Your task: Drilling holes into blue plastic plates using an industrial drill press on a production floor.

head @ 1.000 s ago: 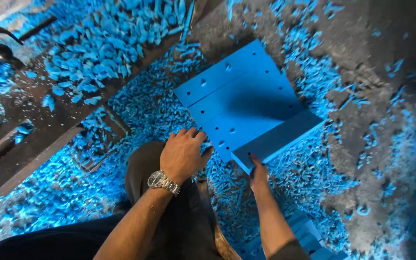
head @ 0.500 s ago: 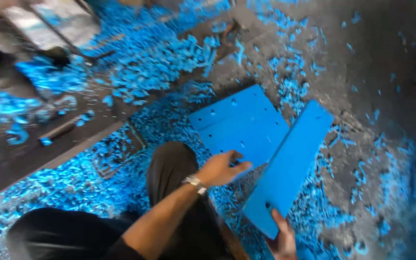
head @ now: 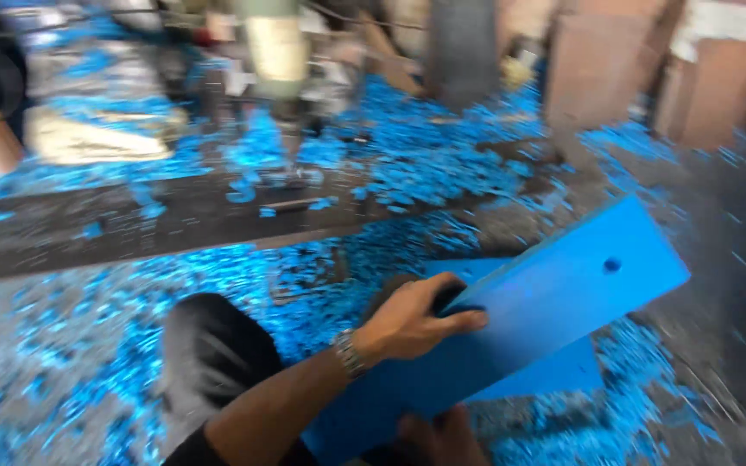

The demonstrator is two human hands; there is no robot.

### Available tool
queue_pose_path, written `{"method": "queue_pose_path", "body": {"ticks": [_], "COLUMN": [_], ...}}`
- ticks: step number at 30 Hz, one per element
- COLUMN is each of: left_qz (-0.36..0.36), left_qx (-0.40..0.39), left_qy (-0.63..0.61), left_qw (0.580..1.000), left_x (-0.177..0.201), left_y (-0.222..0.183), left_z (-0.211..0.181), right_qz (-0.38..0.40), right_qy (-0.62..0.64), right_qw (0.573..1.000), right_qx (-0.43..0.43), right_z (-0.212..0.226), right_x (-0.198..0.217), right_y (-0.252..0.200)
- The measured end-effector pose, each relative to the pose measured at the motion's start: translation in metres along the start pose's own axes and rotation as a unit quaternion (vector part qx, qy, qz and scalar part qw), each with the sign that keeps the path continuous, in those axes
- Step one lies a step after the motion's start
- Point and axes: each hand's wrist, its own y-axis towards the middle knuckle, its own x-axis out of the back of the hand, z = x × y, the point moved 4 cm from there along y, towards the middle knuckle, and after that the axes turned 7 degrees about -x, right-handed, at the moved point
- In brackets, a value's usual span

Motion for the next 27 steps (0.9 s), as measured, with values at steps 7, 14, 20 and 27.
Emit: {"method": "queue_pose_path", "body": {"ticks": [7, 14, 20, 27], "left_qz": [-0.113, -0.205, -0.238, -0.242], "left_qx": [-0.041, 0.043, 0.074, 0.148], "left_qy": [0.108, 0.206, 0.319, 0.385], "left_qw": [0.987, 0.956, 0.914, 0.878], "left_x": [0.115, 0.173, 0.137, 0.123], "left_y": [-0.093, -0.164, -0.213, -0.234], "left_z": [0.021, 0.056, 0.086, 0.100], "right_qz": [0.061, 0.122, 0.160, 0.305], "right_qy": [-0.063, -0.109, -0.141, -0.244], "right_qw": [0.996, 0.986, 0.976, 0.914], "right_qx": [-0.029, -0.039, -0.047, -0.111], "right_z": [0.242, 0.272, 0.192, 0.228], "right_x": [-0.150, -0.272, -0.300, -0.305], "right_y": [0.045, 0.049, 0.058, 0.056]}}
